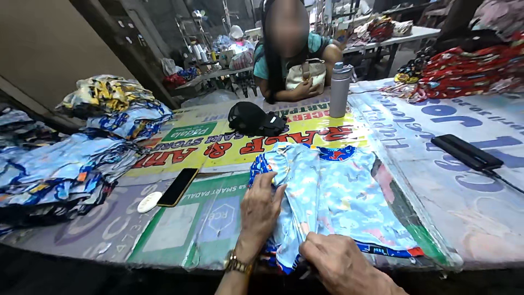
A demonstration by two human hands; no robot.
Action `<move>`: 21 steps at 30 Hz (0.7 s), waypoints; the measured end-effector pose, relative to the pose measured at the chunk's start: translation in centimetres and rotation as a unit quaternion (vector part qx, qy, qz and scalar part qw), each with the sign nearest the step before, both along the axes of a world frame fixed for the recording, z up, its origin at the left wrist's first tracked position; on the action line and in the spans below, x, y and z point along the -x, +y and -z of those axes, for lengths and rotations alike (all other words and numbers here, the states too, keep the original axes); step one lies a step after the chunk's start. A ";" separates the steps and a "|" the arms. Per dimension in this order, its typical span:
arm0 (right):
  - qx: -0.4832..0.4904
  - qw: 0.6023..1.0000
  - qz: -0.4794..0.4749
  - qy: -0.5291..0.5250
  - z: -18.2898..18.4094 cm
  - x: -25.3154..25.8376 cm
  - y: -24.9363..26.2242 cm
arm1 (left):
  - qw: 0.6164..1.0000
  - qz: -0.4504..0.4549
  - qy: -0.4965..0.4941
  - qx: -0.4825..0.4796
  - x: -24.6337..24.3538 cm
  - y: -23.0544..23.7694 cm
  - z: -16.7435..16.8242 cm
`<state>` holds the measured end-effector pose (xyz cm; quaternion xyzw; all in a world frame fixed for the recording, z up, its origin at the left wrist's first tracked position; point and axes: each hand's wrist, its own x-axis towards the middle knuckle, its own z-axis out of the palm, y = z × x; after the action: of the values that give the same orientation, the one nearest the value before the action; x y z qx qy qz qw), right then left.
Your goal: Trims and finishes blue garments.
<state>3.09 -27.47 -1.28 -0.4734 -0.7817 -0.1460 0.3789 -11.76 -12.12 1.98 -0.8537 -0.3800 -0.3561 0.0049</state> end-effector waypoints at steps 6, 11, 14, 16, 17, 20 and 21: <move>0.082 0.996 -0.011 -0.040 -1.3 -3.2 -1.6 | 0.989 0.062 0.130 0.033 -2.0 3.8 -1.1; -0.018 0.992 -0.097 0.085 -5.9 -1.4 0.7 | 0.992 0.082 0.073 -0.053 -0.6 5.9 -7.7; -0.025 0.984 -0.126 0.121 -5.8 3.4 4.4 | 0.992 0.035 0.101 -0.069 0.0 8.2 -9.2; 0.035 0.991 -0.106 0.070 -2.8 6.4 6.6 | 0.991 0.003 0.135 -0.025 0.6 9.8 -7.8; 0.091 0.991 -0.094 0.022 -1.2 7.4 7.1 | 0.987 -0.012 0.160 0.008 0.8 10.1 -6.4; 0.140 0.984 -0.069 -0.081 0.6 9.0 6.7 | 0.970 -0.067 0.220 0.075 0.2 9.2 -0.1; 0.132 0.985 -0.074 -0.088 0.8 9.0 6.4 | 0.968 -0.082 0.222 0.084 0.0 8.4 1.5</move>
<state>-5.93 -21.11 -2.07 -0.4458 -0.8571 -0.0539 0.2526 -11.76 -3.68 0.52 -0.8747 -0.4666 -0.1227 0.0463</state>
